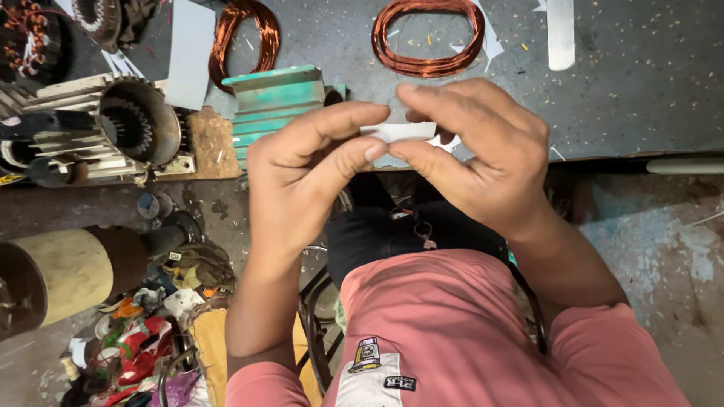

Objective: The person cuts a white sheet with scissors and then inserts the cut pieces into the slots of a green laminated core. They handle copper wire coils and adjust the core assembly on a cluttered workbench.

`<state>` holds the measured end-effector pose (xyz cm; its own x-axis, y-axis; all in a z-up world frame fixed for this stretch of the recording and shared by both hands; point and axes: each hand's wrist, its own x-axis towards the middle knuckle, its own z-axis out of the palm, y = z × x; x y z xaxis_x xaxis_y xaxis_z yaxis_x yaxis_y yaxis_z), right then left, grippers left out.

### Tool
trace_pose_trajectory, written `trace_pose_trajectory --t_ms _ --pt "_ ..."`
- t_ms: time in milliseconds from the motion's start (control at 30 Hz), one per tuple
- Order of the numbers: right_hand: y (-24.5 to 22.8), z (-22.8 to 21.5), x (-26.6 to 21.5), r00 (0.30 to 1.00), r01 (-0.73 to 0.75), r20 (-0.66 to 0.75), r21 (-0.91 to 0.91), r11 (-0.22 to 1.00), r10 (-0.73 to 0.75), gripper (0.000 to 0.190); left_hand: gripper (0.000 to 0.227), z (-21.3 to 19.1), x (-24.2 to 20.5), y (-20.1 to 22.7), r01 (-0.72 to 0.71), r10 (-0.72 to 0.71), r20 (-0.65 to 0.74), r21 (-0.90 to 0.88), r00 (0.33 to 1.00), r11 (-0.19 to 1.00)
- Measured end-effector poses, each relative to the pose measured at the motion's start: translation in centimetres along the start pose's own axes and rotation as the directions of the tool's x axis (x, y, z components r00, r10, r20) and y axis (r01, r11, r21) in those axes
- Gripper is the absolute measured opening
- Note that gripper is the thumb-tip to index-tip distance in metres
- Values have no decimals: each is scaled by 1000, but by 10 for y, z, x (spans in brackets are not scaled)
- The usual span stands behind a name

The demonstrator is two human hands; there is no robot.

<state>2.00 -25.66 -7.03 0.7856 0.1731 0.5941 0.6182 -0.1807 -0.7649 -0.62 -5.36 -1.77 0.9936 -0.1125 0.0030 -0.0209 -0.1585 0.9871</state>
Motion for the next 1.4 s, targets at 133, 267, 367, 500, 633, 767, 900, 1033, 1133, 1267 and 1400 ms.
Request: trace_pose_trajectory --t_ms 133,267,367,500,633,767,900,1033,1133,1267,1400 --pt "0 0 -3 1000 24 -5 9 1000 -24 32 26 -4 -7 0 -75 71 35 109 997 991" --pt "-2 -1 -2 1000 -13 21 31 999 12 31 22 -3 -13 0 -181 179 33 260 983 949" --pt "-6 -3 5 998 29 49 14 999 -30 29 19 -2 -12 3 -222 226 24 321 974 921" --pt "-12 -7 12 990 97 103 -17 995 -95 22 15 -3 -12 7 -221 226 25 330 974 918" --pt "-23 -9 20 980 134 149 -25 991 -129 21 13 -6 -17 12 -272 282 8 292 959 917" --pt "-30 -1 20 989 94 103 150 984 -110 24 9 -12 -31 15 -284 301 -31 255 953 924" --pt "-24 11 6 992 1 117 301 954 -38 16 10 -27 -42 5 -305 325 -13 316 945 898" --pt "0 30 -11 999 -23 31 79 997 21 8 2 -75 -40 -15 -251 367 -229 414 902 875" --pt "34 56 -11 974 -217 80 51 975 212 11 10 -133 -13 -42 -151 350 -550 375 758 915" --pt "64 94 -20 997 -60 50 -29 998 61 10 48 -163 3 -96 -100 207 -109 606 972 789" --pt "74 108 -30 990 99 115 -170 981 -80 13 51 -162 12 -137 16 -9 -17 488 1000 873"
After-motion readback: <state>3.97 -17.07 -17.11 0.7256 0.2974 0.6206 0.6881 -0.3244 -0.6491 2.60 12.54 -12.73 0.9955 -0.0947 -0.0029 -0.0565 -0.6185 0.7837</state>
